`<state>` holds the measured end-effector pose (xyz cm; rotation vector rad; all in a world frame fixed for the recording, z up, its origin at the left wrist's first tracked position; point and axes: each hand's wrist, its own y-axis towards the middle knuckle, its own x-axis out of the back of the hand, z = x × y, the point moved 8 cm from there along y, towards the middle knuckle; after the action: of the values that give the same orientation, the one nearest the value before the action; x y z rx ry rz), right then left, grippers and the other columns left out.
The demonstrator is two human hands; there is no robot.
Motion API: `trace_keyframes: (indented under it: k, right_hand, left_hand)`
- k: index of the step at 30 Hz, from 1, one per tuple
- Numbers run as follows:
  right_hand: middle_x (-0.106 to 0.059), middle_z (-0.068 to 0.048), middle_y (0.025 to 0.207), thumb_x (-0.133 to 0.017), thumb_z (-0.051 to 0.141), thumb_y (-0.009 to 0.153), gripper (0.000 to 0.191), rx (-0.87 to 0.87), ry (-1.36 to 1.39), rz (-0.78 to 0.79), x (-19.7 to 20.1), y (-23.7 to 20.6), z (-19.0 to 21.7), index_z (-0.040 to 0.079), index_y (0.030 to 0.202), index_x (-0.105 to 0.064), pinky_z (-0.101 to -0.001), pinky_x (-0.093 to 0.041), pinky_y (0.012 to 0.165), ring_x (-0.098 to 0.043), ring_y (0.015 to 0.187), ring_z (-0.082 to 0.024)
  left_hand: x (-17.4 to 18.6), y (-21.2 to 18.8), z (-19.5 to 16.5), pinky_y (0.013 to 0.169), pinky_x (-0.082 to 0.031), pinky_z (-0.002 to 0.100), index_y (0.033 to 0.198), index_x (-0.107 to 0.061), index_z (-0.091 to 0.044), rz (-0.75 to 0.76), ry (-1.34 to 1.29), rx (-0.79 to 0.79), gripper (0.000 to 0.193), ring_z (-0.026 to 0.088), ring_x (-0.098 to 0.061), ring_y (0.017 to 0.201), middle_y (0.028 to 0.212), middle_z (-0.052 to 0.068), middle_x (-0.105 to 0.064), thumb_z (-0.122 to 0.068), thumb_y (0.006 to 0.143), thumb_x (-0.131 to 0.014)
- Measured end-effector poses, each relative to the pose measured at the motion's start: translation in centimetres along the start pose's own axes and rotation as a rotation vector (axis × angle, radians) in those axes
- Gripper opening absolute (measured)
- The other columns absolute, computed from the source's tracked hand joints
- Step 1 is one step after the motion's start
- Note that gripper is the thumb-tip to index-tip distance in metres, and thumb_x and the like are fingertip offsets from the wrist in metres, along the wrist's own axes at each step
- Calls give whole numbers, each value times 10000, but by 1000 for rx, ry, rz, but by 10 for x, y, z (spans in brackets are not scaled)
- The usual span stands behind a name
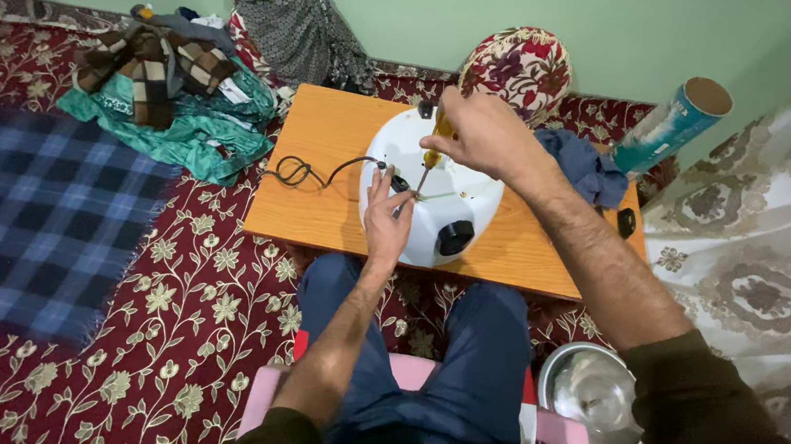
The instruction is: The person sits in front of a board on the floor with the white base of an electric cooker on it and uses a screwdriver to unscrew and remove screws from the base. They set the screws and small parts on the board, handle a black component, and continue unscrewing screws around the base.
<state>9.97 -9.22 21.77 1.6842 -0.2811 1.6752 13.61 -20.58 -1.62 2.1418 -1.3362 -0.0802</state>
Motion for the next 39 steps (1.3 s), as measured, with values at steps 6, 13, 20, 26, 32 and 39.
trace_keyframes:
  k: [6, 13, 20, 26, 32, 39]
  right_hand:
    - [-685, -198, 720, -808, 449, 889, 525, -46, -158, 67, -3, 0, 2, -11, 1021, -593, -524, -549, 664, -696, 733, -423]
    - [-737, -174, 907, -781, 248, 863, 375, 256, 177, 35, 12, 0, 17, 24, 1102, -598, -477, -561, 697, -722, 835, -410]
    - [-683, -215, 720, -824, 352, 865, 479, 1, 14, 92, -3, -5, -8, -19, 1065, -597, -520, -539, 657, -690, 721, -429]
    - [-671, -214, 689, -807, 496, 882, 579, -43, -132, -20, -6, -3, -3, -41, 951, -602, -539, -542, 641, -684, 697, -440]
    - [-669, -218, 744, -799, 464, 868, 533, 55, -168, 12, 5, -2, 5, -14, 1034, -628, -513, -553, 646, -687, 703, -429]
    - [-730, -145, 807, -800, 302, 816, 358, 330, 20, 247, 9, 11, 14, 56, 1025, -644, -500, -543, 649, -720, 761, -384]
  left_hand:
    - [-2, -2, -1, 1257, -242, 517, 1021, -812, -62, 11, -13, -10, 194, 418, -299, 1552, 1556, 223, -495, -71, 876, -684]
    - [2, -1, 3, 1256, -212, 543, 1082, -791, -27, 32, -52, -16, 212, 410, -288, 1556, 1564, 229, -484, -90, 916, -675]
    - [3, -4, 5, 1266, -202, 531, 1092, -783, -19, 46, -49, 20, 218, 409, -288, 1555, 1533, 200, -531, -88, 919, -670]
    - [4, -2, 3, 1275, -204, 520, 1101, -799, -48, 39, -28, 22, 237, 416, -310, 1549, 1492, 188, -570, -80, 900, -676]
    - [4, -3, 6, 1269, -203, 536, 1126, -792, -63, 42, -42, 4, 243, 422, -310, 1548, 1511, 192, -549, -95, 912, -683]
    - [7, -1, 9, 1252, -209, 556, 1136, -784, -58, 58, -39, -8, 267, 425, -297, 1545, 1520, 190, -535, -94, 884, -707]
